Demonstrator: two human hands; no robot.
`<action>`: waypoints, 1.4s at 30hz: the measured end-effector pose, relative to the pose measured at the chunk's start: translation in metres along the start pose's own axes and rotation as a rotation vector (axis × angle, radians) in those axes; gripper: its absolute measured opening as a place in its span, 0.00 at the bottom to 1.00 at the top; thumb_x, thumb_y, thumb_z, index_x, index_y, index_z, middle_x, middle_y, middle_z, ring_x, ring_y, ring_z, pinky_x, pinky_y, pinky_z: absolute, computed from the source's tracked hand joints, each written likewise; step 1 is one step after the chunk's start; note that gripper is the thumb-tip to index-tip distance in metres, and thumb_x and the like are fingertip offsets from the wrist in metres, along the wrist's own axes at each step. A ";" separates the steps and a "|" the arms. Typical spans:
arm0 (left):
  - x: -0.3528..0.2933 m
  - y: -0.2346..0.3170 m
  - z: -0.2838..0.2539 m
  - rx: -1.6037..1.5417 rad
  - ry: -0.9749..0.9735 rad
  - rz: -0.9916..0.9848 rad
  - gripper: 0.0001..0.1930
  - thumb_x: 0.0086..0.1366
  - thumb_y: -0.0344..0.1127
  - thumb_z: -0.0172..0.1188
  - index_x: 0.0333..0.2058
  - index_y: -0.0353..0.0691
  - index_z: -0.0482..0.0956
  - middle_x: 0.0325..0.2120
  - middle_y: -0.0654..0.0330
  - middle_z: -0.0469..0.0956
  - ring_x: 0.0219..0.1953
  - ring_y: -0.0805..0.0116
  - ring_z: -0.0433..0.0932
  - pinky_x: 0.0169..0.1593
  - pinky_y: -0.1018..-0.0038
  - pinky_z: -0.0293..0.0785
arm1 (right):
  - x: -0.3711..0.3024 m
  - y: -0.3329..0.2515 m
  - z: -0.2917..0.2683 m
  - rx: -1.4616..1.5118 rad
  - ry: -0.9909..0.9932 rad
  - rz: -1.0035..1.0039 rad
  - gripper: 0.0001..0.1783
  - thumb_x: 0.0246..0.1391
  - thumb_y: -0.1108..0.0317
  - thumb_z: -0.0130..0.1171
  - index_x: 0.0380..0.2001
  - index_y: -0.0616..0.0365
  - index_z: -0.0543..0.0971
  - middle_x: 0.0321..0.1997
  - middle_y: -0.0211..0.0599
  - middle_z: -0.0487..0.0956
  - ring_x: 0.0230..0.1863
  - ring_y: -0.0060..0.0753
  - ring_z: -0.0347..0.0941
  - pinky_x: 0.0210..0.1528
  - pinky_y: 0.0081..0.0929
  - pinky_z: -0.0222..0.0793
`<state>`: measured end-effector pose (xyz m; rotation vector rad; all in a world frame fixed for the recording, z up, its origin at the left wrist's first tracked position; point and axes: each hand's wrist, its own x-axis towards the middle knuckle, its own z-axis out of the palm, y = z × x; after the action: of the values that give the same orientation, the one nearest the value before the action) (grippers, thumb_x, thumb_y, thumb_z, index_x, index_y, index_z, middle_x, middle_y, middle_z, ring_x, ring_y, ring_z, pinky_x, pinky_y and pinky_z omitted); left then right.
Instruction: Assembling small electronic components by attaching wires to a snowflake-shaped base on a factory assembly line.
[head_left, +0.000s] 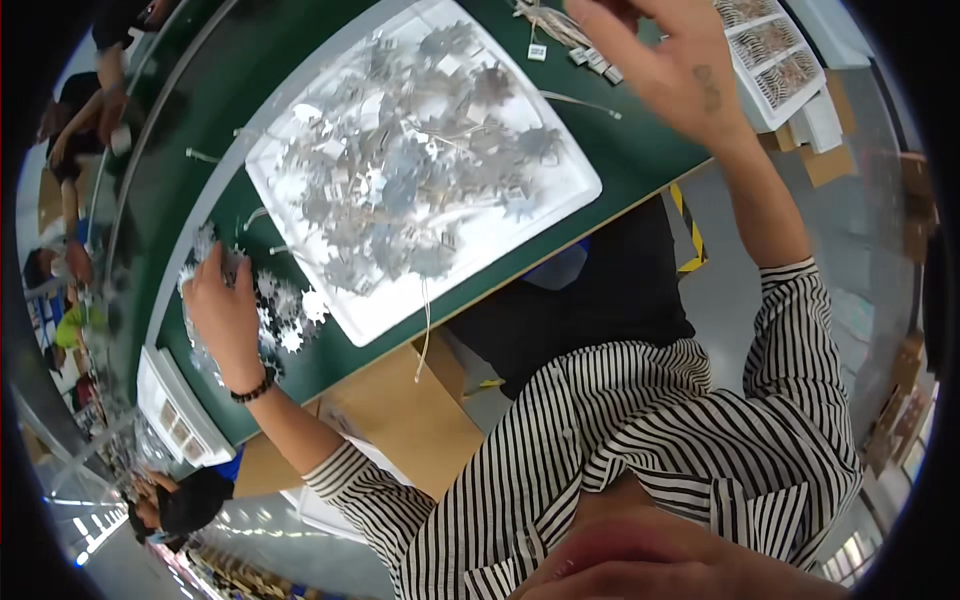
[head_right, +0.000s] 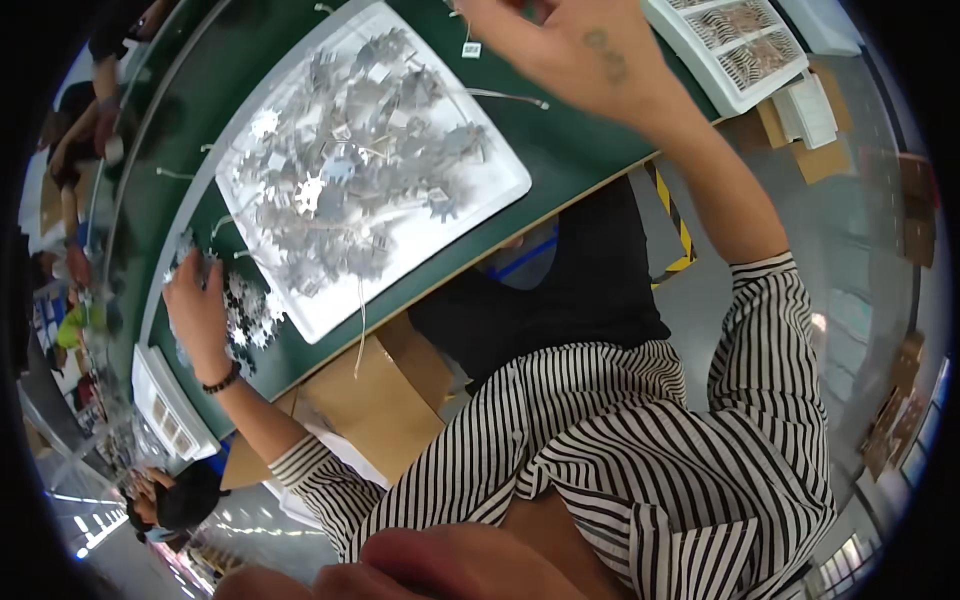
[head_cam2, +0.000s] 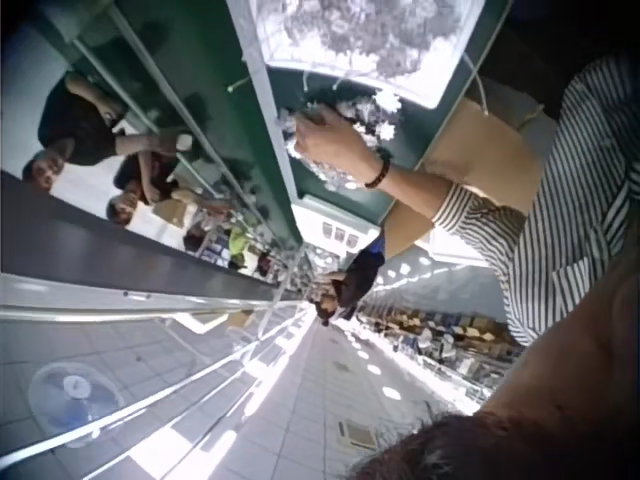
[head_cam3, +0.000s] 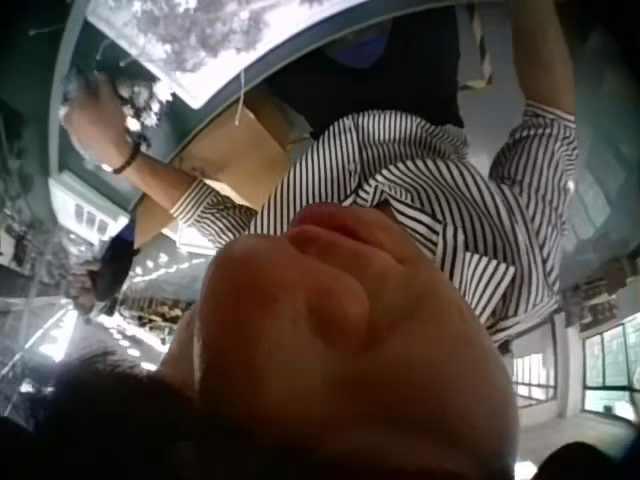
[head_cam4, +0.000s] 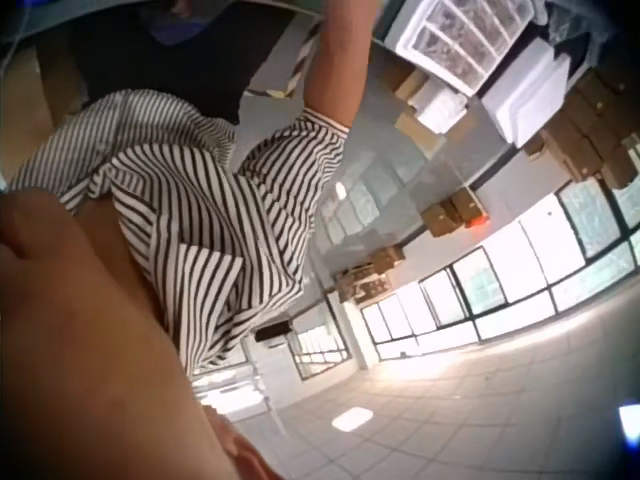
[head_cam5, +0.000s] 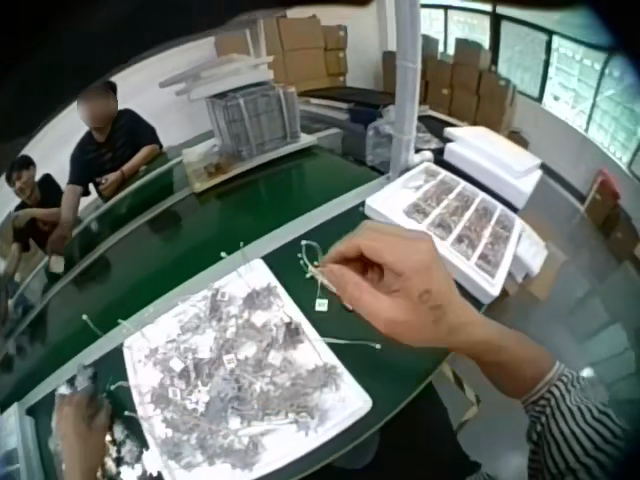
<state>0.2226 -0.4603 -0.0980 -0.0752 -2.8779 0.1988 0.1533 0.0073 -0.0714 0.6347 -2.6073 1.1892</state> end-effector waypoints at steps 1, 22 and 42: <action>0.006 0.012 -0.003 -0.052 0.007 -0.024 0.19 0.63 0.36 0.63 0.51 0.36 0.81 0.38 0.54 0.84 0.38 0.54 0.77 0.48 0.64 0.74 | 0.001 0.015 -0.018 -0.066 -0.063 0.125 0.13 0.60 0.67 0.61 0.42 0.65 0.80 0.32 0.39 0.77 0.29 0.27 0.69 0.36 0.24 0.66; -0.042 0.038 -0.032 -2.483 0.207 -0.418 0.21 0.77 0.34 0.49 0.59 0.21 0.65 0.68 0.35 0.55 0.59 0.52 0.71 0.58 0.70 0.77 | 0.077 0.125 0.020 -0.298 -0.018 0.083 0.15 0.54 0.61 0.61 0.33 0.66 0.82 0.34 0.40 0.83 0.31 0.41 0.76 0.39 0.33 0.72; -0.039 0.177 -0.046 -2.418 0.075 -0.336 0.19 0.75 0.30 0.49 0.61 0.29 0.68 0.51 0.44 0.77 0.47 0.57 0.82 0.50 0.69 0.83 | -0.013 -0.106 0.084 0.575 0.058 -0.187 0.03 0.47 0.74 0.61 0.22 0.58 0.78 0.16 0.29 0.76 0.15 0.29 0.66 0.20 0.24 0.61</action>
<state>0.2786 -0.2815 -0.0886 -0.0052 -1.2184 -2.7714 0.2133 -0.1139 -0.0606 0.8997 -2.0882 1.8662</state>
